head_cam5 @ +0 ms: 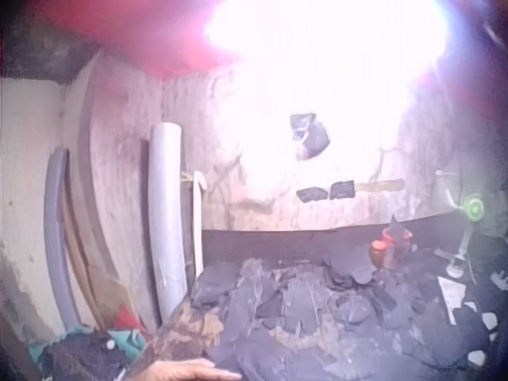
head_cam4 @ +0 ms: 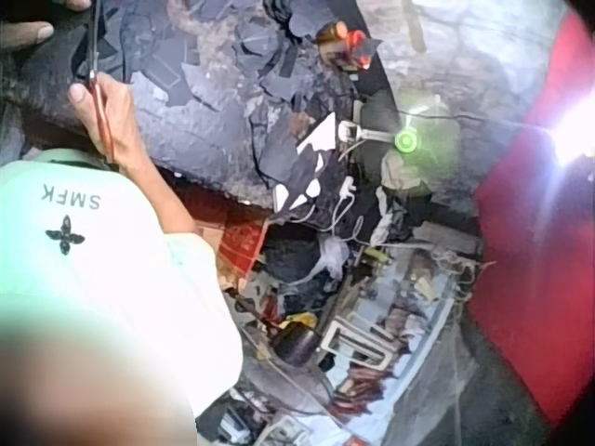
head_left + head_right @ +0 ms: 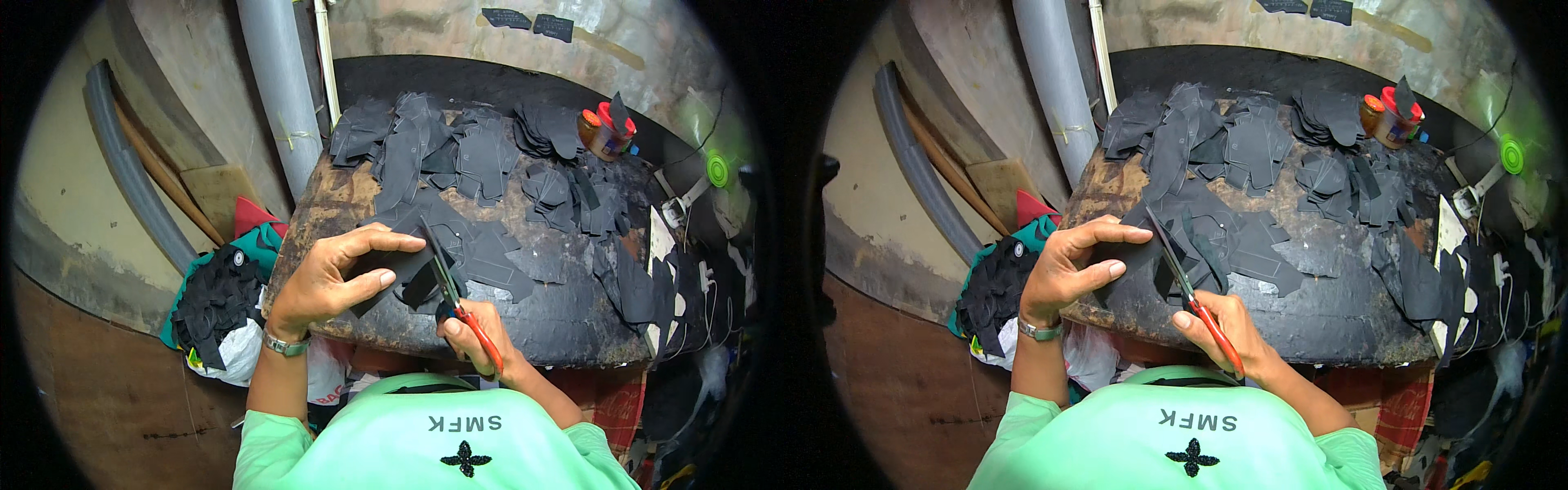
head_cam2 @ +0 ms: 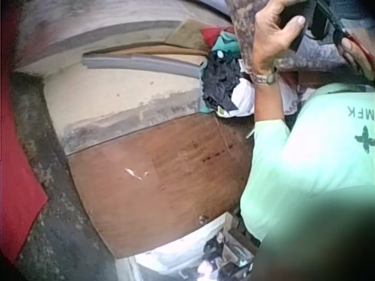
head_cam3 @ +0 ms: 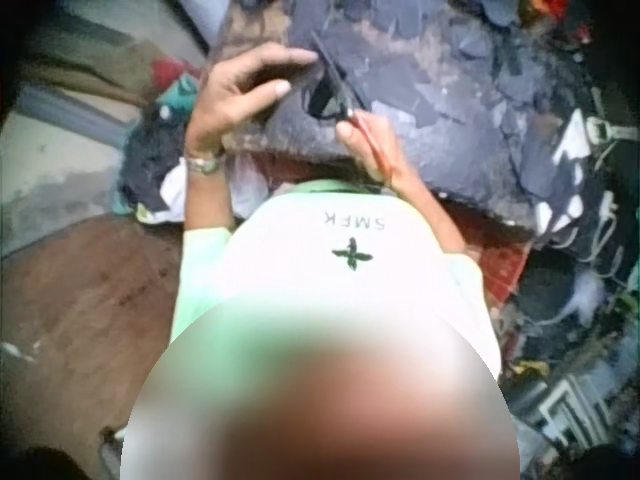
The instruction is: The person uses red-handled scissors to cut black rubber pieces along marked outlines on a workbench. The person repeatedly picks up pieces, cuts them, and places the finished parts on the table.
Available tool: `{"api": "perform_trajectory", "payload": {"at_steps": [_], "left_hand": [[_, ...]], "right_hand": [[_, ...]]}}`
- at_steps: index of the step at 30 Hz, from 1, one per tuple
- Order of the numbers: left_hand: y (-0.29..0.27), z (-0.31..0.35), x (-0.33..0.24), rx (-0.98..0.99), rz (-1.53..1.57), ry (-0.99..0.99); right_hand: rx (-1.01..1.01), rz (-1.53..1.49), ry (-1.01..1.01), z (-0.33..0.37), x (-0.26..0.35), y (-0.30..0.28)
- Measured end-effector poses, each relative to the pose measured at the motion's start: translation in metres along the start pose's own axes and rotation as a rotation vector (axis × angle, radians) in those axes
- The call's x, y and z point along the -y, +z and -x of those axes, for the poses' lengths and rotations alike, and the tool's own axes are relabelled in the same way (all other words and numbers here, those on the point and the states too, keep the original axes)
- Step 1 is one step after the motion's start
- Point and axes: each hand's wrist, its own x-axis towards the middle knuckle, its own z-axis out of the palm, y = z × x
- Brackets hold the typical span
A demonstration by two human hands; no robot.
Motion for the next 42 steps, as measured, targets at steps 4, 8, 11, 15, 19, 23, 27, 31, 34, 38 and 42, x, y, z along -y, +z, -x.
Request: {"api": "perform_trajectory", "payload": {"at_steps": [4, 8, 11, 15, 19, 23, 27, 31, 34, 38, 42], "left_hand": [[-0.003, -0.004, -0.003, 0.035, 0.003, -0.034], [-0.002, -0.014, -0.004, 0.155, -0.072, -0.086], [-0.003, -0.026, 0.004, 0.123, -0.179, -0.134], [-0.001, -0.029, 0.034, -0.378, 0.107, -0.068], [-0.016, -0.025, 0.07, -0.753, 0.469, -0.245], [0.005, -0.01, 0.095, -0.667, 0.746, -0.269], [0.037, -0.007, 0.086, -0.697, 0.696, 0.028], [0.053, -0.001, 0.055, -0.696, 0.465, 0.068], [0.06, 0.003, 0.041, -0.72, 0.277, 0.111], [0.064, 0.008, 0.035, -0.722, 0.161, 0.174], [0.067, 0.012, 0.031, -0.723, 0.139, 0.194]], "right_hand": [[-0.024, 0.008, 0.098, -0.001, 0.002, 0.003], [-0.047, 0.04, -0.038, -0.007, -0.001, -0.002], [-0.039, -0.045, 0.025, -0.006, -0.007, -0.003], [-0.237, -0.182, -0.023, -0.005, -0.018, -0.001], [-0.294, -0.226, 0.132, 0.002, -0.03, -0.015], [-0.193, -0.211, 0.145, 0.005, -0.035, -0.017], [-0.07, -0.081, 0.093, 0.005, -0.034, -0.001], [0.035, 0.098, 0.088, 0.002, -0.03, 0.014], [0.015, 0.051, -0.07, 0.001, -0.021, 0.016], [0.021, 0.091, -0.072, -0.001, -0.008, 0.014], [0.016, 0.117, -0.075, -0.003, -0.002, 0.015]]}}
